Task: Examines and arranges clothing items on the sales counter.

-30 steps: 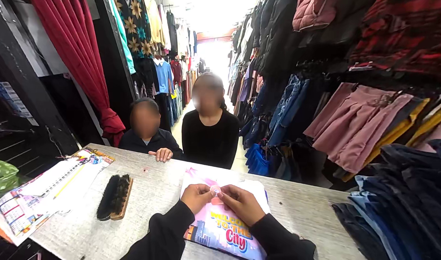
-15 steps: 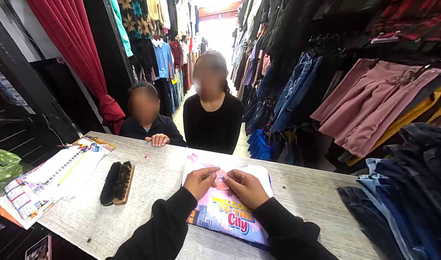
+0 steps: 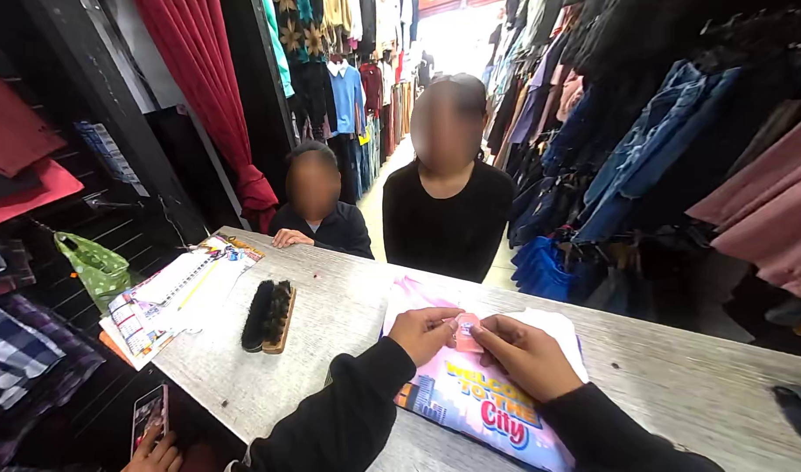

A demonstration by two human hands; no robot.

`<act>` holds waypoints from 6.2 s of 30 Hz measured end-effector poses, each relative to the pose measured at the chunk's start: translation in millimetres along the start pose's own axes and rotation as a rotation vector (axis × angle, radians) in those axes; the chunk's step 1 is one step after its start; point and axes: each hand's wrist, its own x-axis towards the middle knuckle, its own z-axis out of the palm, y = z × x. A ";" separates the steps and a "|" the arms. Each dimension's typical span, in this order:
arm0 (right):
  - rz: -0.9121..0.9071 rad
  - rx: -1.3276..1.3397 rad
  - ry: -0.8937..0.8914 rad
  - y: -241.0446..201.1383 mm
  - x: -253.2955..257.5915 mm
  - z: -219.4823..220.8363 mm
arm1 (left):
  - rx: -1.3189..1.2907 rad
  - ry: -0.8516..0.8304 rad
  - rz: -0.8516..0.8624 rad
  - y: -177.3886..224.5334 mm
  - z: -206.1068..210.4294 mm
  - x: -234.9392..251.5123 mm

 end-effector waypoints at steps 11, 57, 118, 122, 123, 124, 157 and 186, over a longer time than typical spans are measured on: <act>0.027 -0.015 0.052 -1.7 0.0 -0.7 | -0.039 0.000 -0.020 0.9 0.1 0.1; -0.657 -0.711 -0.227 27.2 -48.9 -13.4 | 0.689 -0.341 0.006 -0.2 -7.7 -20.5; -0.572 -0.629 -0.377 27.8 -40.4 -29.5 | 0.337 -0.213 0.505 -20.0 -23.7 -11.6; -0.575 -0.629 -0.355 27.5 -41.9 -28.4 | 0.326 -0.222 0.481 -17.4 -23.3 -12.9; -0.574 -0.626 -0.350 26.7 -42.3 -28.3 | 0.324 -0.220 0.482 -17.5 -23.2 -12.6; -0.572 -0.621 -0.341 26.7 -43.2 -28.0 | 0.323 -0.217 0.484 -18.0 -22.9 -12.7; -0.594 -0.567 -0.245 31.4 -44.4 -23.6 | 0.337 -0.220 0.418 -13.1 -19.5 -18.2; -0.638 -0.554 -0.169 40.5 -43.5 -18.4 | 0.330 -0.188 0.456 -19.6 -17.5 -19.0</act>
